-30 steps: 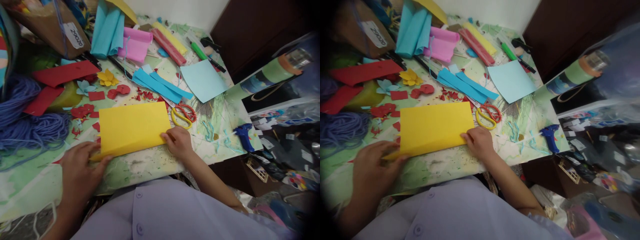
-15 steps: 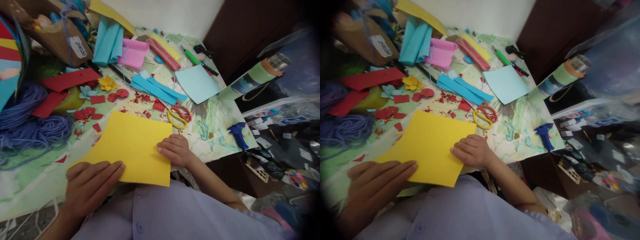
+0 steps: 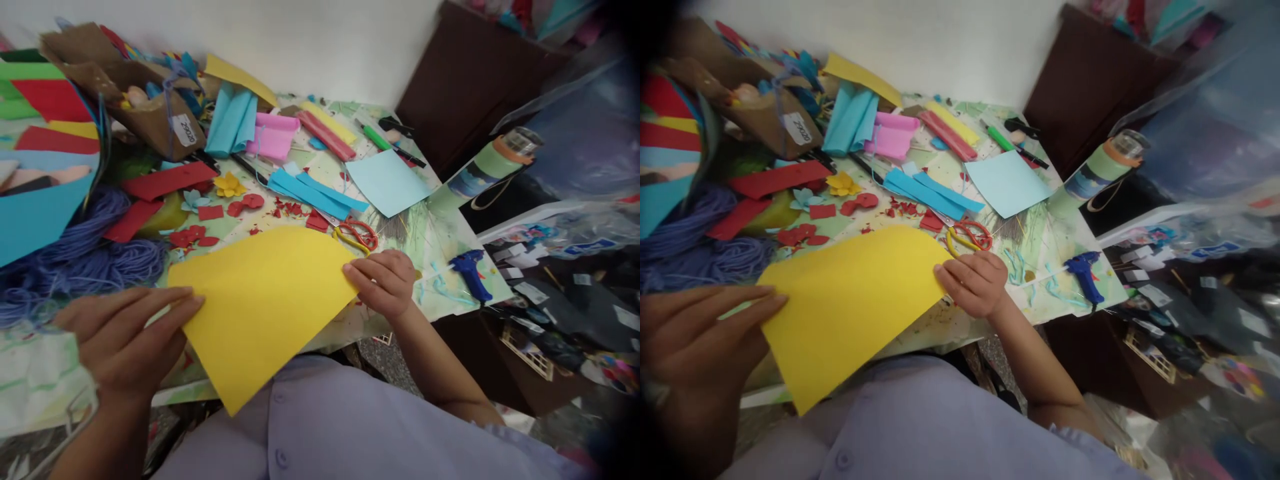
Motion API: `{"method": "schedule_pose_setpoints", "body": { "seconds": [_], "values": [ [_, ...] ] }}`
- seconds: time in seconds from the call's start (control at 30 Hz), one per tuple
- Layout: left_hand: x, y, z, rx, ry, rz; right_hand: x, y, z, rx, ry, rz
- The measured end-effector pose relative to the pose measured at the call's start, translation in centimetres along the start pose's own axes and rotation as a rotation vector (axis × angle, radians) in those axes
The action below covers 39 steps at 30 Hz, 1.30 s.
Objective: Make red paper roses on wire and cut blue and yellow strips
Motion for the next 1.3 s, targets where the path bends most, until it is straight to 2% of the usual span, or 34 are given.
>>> {"method": "schedule_pose_setpoints", "body": {
  "seconds": [0.03,0.13,0.27,0.37,0.43,0.57,0.67,0.77,0.83,0.93,1.03,1.13,1.3],
  "values": [
    [-0.3,0.9,-1.2,-0.042,0.048,-0.043,-0.1,-0.2,0.4,0.008,0.008,0.017],
    [-2.8,2.0,-3.4,-0.168,0.169,0.145,-1.1,-1.3,1.9,0.053,0.104,0.127],
    [-5.2,0.2,-3.3,-0.365,0.159,0.374,-3.0,-3.2,3.3,0.028,0.284,0.270],
    [-5.8,-1.0,-2.9,-0.466,0.054,0.454,-4.0,-4.1,3.3,-0.039,0.370,0.343],
    [-5.9,-1.2,-2.9,-0.463,-0.001,0.480,-4.5,-4.5,3.0,-0.100,0.429,0.381],
    [-6.2,-0.7,-3.1,-0.323,-0.104,0.512,-5.3,-5.0,2.0,-0.320,0.625,0.387],
    [-6.4,0.0,-2.9,-0.101,-0.180,0.514,-6.4,-5.7,1.1,-0.624,0.748,0.448],
    [-6.8,0.8,-2.4,0.139,-0.170,0.507,-7.4,-6.3,0.3,-0.946,0.711,0.564],
    [-6.9,1.4,-2.4,0.252,-0.117,0.479,-8.0,-6.2,0.0,-1.038,0.623,0.633],
    [-6.9,2.3,-2.8,0.335,-0.025,0.406,-8.4,-5.7,-0.1,-1.052,0.484,0.693],
    [-7.0,2.7,-3.4,0.354,0.049,0.380,-8.7,-5.5,0.1,-1.026,0.393,0.716],
    [-7.0,2.6,-3.6,0.358,0.102,0.369,-8.7,-5.5,0.4,-0.971,0.362,0.700],
    [-7.5,2.3,-3.4,0.358,0.148,0.416,-8.5,-5.4,0.7,-0.919,0.351,0.686]
  ]
}}
Point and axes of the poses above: each hand's wrist, its own y-axis towards the middle knuckle, its own x-axis out of the back of the hand, z = x × y, the point moved 5 cm from there along y, towards the middle knuckle, and after that the axes turned 11 degrees about x, right-handed, at the moved point
